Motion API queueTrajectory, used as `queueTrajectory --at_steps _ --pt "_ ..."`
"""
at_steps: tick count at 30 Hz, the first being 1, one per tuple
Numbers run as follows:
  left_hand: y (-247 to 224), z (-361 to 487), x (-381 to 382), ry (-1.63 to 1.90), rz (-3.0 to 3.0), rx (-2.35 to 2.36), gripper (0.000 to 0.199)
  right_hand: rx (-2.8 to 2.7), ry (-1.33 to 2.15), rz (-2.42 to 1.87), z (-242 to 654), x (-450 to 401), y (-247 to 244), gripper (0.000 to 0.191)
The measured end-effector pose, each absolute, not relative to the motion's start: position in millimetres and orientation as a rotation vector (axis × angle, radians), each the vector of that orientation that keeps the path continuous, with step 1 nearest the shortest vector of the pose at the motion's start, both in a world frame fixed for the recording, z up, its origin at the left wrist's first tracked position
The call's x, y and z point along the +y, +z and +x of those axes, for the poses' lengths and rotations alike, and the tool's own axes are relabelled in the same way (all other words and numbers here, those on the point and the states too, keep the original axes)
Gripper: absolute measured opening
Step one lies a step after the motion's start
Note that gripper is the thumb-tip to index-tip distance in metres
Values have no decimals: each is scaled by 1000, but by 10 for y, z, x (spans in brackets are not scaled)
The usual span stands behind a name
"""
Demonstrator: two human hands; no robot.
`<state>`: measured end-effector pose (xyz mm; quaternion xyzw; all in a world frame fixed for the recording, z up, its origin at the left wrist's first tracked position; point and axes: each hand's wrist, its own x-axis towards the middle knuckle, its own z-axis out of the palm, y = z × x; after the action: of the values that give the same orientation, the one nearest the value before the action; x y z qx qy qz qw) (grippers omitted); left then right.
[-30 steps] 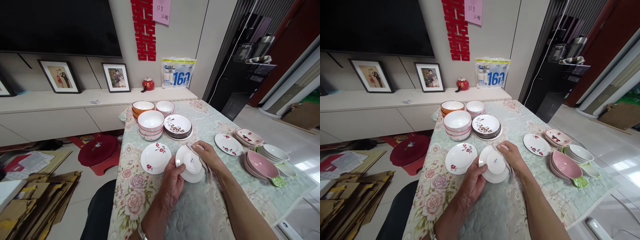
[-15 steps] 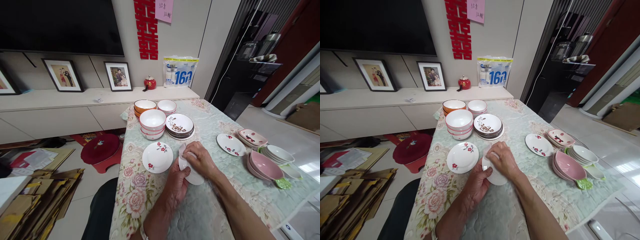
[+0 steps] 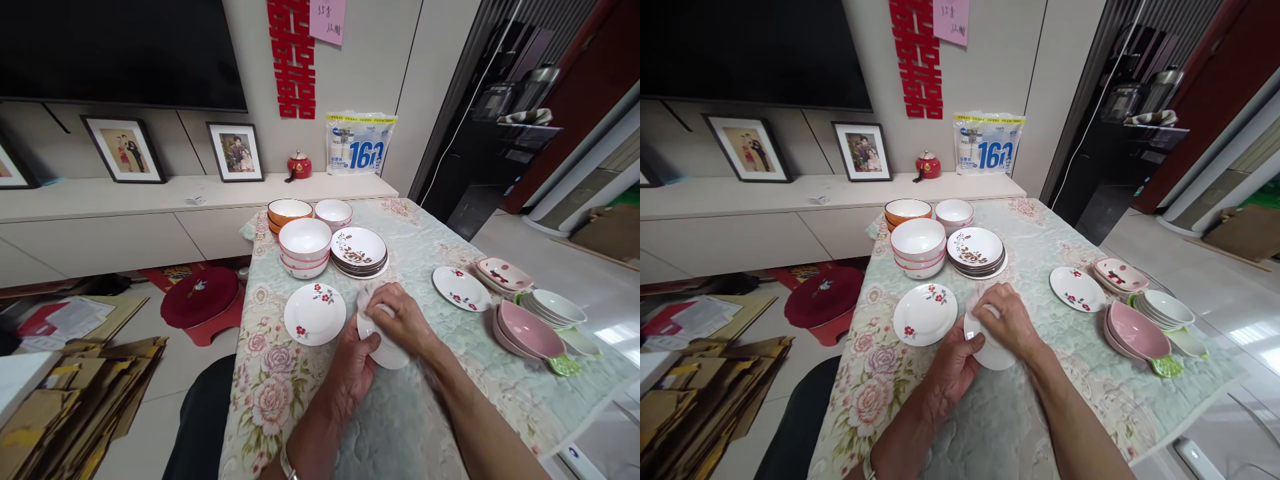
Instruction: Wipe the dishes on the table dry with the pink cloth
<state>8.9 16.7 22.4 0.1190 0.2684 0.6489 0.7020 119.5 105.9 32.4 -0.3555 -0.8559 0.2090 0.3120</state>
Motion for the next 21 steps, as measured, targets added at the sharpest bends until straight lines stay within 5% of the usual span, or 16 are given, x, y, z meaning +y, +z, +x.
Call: queueTrajectory --at_steps 12,21 --pt "217 44 156 1427 245 626 59 -1831 1150 -1238 1389 1203 332 29" --pt "212 99 187 1522 251 582 68 -1734 790 -1383 1374 1268 215 25"
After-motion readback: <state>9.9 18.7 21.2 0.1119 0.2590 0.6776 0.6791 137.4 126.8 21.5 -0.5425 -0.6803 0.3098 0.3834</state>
